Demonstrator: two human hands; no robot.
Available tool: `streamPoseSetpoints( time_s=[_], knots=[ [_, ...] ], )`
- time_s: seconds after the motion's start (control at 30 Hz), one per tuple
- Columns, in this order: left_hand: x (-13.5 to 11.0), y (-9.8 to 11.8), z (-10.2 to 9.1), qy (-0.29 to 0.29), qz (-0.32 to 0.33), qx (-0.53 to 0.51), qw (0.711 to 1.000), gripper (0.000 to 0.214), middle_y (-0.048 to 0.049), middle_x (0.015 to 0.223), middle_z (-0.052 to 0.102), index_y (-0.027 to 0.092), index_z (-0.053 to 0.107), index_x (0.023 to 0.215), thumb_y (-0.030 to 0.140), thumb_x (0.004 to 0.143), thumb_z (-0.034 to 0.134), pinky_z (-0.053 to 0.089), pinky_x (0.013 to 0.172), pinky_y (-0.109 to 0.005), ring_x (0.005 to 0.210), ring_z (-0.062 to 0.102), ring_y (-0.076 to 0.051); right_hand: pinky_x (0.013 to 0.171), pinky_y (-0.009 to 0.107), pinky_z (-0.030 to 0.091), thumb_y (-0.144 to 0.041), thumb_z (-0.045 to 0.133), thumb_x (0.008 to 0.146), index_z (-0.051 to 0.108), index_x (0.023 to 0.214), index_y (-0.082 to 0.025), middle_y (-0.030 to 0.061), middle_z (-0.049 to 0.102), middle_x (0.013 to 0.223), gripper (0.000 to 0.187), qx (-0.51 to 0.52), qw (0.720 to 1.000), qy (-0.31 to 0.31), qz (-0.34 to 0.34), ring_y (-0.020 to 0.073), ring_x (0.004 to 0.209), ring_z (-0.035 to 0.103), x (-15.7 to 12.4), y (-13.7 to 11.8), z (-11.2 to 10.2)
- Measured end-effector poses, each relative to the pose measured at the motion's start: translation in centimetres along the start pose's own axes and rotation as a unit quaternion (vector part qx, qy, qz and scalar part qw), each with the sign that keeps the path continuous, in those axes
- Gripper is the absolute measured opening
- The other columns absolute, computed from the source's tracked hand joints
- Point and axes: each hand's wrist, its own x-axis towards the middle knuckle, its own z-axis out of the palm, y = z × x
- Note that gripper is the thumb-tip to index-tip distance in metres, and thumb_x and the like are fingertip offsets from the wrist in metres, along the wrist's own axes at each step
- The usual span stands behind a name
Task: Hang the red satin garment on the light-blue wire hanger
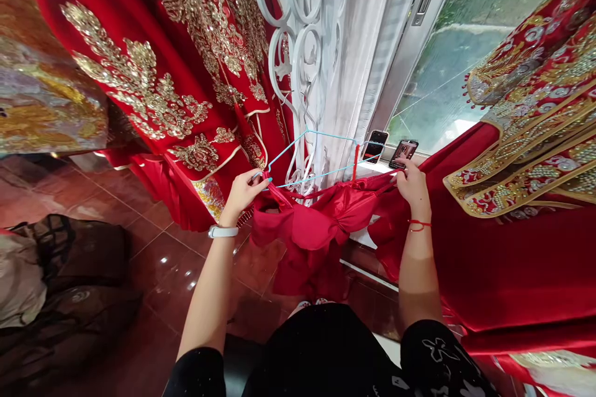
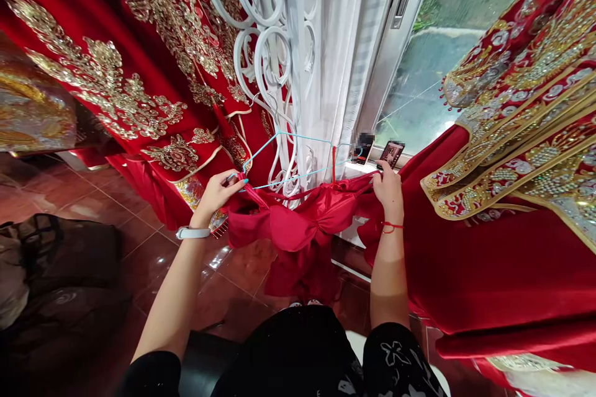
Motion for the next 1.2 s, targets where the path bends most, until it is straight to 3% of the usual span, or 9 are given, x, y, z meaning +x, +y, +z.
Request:
streamPoseSetpoints(
  time_s=[0.07, 0.17, 0.37, 0.6, 0.87, 1.07, 1.2],
  knots=[
    [0.0, -0.1, 0.0, 0.0, 0.002, 0.001, 1.0, 0.04, 0.0053, 0.062, 0.03, 0.022, 0.033, 0.063, 0.043, 0.079, 0.063, 0.024, 0.06, -0.027, 0.061, 0.027, -0.012, 0.067, 0.039, 0.058, -0.021, 0.053, 0.071, 0.064, 0.113, -0.021, 0.0038, 0.068, 0.075, 0.043, 0.089, 0.995, -0.012, 0.048, 0.0239, 0.066, 0.067, 0.6, 0.3, 0.6],
    [0.0, -0.1, 0.0, -0.001, 0.004, 0.001, 1.0, 0.039, 0.0052, 0.062, 0.03, 0.022, 0.034, 0.064, 0.042, 0.08, 0.063, 0.024, 0.059, -0.027, 0.061, 0.028, -0.012, 0.056, 0.031, 0.057, -0.022, 0.057, 0.067, 0.059, 0.104, -0.023, 0.0012, 0.068, 0.079, 0.037, 0.231, 0.968, 0.02, 0.093, 0.0205, 0.066, 0.07, 1.3, 0.1, 1.6],
    [0.0, 0.1, -0.3, -0.01, 0.001, -0.003, 1.0, 0.038, 0.0054, 0.062, 0.029, 0.021, 0.035, 0.064, 0.042, 0.08, 0.063, 0.023, 0.058, -0.027, 0.06, 0.027, -0.011, 0.059, 0.025, 0.058, -0.026, 0.07, 0.067, 0.049, 0.102, -0.028, -0.0028, 0.074, 0.084, 0.041, 0.391, 0.917, 0.057, 0.054, 0.0174, 0.074, 0.075, 2.5, -1.4, 2.6],
    [0.5, -0.3, -1.0, -0.023, 0.013, 0.004, 1.0, 0.038, 0.0056, 0.061, 0.029, 0.021, 0.036, 0.063, 0.042, 0.079, 0.064, 0.024, 0.059, -0.027, 0.06, 0.027, -0.011, 0.086, 0.036, 0.063, -0.028, 0.085, 0.062, 0.054, 0.098, -0.026, 0.0033, 0.078, 0.095, 0.048, 0.37, 0.925, 0.065, -0.058, 0.0229, 0.098, 0.077, 4.1, -1.8, 3.1],
    [0.6, -0.1, -0.7, -0.005, 0.004, 0.006, 1.0, 0.037, 0.0053, 0.06, 0.031, 0.021, 0.036, 0.063, 0.041, 0.078, 0.064, 0.024, 0.058, -0.028, 0.06, 0.028, -0.012, 0.081, 0.035, 0.063, -0.04, 0.083, 0.073, 0.059, 0.112, -0.027, 0.0035, 0.079, 0.095, 0.048, 0.317, 0.944, 0.012, -0.088, 0.0202, 0.09, 0.076, 4.6, -3.0, 3.2],
    [0.1, -0.1, -0.3, 0.005, -0.004, -0.002, 1.0, 0.038, 0.0056, 0.061, 0.03, 0.021, 0.035, 0.063, 0.042, 0.078, 0.063, 0.024, 0.059, -0.028, 0.06, 0.028, -0.011, 0.08, 0.037, 0.061, -0.027, 0.069, 0.083, 0.056, 0.129, -0.027, 0.0059, 0.076, 0.116, 0.048, 0.243, 0.959, -0.039, -0.138, 0.0168, 0.082, 0.069, 4.8, -5.6, 5.0],
    [-0.1, -0.1, 0.0, 0.013, -0.008, 0.005, 1.0, 0.039, 0.0057, 0.061, 0.03, 0.021, 0.034, 0.063, 0.042, 0.078, 0.062, 0.024, 0.06, -0.027, 0.06, 0.028, -0.011, 0.08, 0.036, 0.058, -0.019, 0.064, 0.08, 0.061, 0.126, -0.026, 0.0022, 0.078, 0.099, 0.047, 0.198, 0.969, -0.044, -0.144, 0.0165, 0.077, 0.068, 4.7, -7.3, 5.2]
  ],
)
